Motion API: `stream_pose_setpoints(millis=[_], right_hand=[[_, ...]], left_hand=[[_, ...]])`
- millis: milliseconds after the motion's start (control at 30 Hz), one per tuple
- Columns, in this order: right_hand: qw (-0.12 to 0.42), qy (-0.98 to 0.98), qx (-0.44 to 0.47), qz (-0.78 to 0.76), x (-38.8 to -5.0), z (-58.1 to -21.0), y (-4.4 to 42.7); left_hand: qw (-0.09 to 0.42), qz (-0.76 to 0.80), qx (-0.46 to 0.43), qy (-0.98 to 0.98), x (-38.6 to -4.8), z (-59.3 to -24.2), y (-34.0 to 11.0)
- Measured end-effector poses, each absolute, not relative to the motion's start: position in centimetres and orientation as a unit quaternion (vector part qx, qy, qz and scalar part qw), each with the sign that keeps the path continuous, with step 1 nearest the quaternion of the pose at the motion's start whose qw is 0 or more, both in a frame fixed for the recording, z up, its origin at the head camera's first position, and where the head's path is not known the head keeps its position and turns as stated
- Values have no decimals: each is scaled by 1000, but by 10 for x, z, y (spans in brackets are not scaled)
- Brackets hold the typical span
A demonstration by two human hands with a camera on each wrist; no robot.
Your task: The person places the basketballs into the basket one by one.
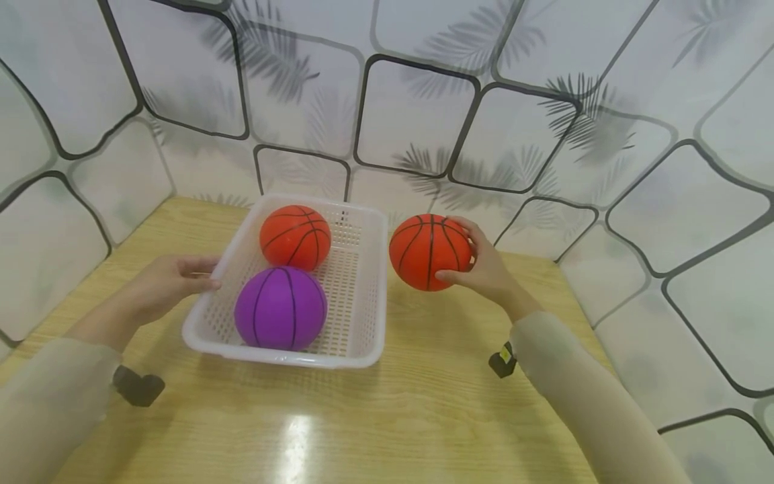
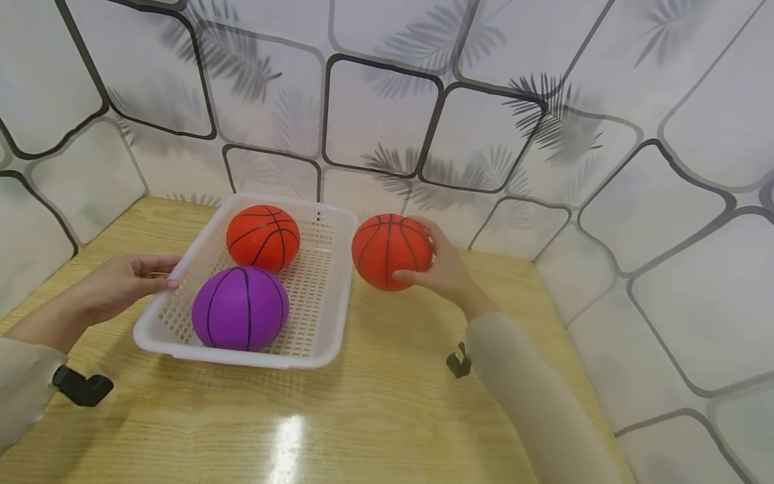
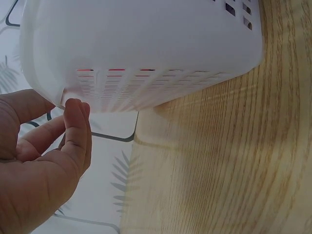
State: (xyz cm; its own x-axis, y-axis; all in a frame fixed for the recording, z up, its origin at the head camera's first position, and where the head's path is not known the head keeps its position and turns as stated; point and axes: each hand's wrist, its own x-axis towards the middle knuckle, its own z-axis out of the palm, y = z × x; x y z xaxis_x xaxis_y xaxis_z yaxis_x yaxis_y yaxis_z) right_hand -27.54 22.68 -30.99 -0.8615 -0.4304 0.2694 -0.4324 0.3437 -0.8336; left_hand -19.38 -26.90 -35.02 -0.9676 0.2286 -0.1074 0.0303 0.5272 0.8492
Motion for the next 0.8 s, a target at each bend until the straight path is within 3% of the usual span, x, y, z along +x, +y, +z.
stream_pose_setpoints(millis=[300,500,800], right_hand=[[-27,-815,271,512,-281,-298,187],[-41,-824,276,493,-267,-280,156],[-41,-836,298,458,-291,-305,131]], left_hand=[[101,482,74,867,-192,-350,-269],[99,469,73,875,-192,-349,-268],[98,480,73,869,-193,-351,-269]])
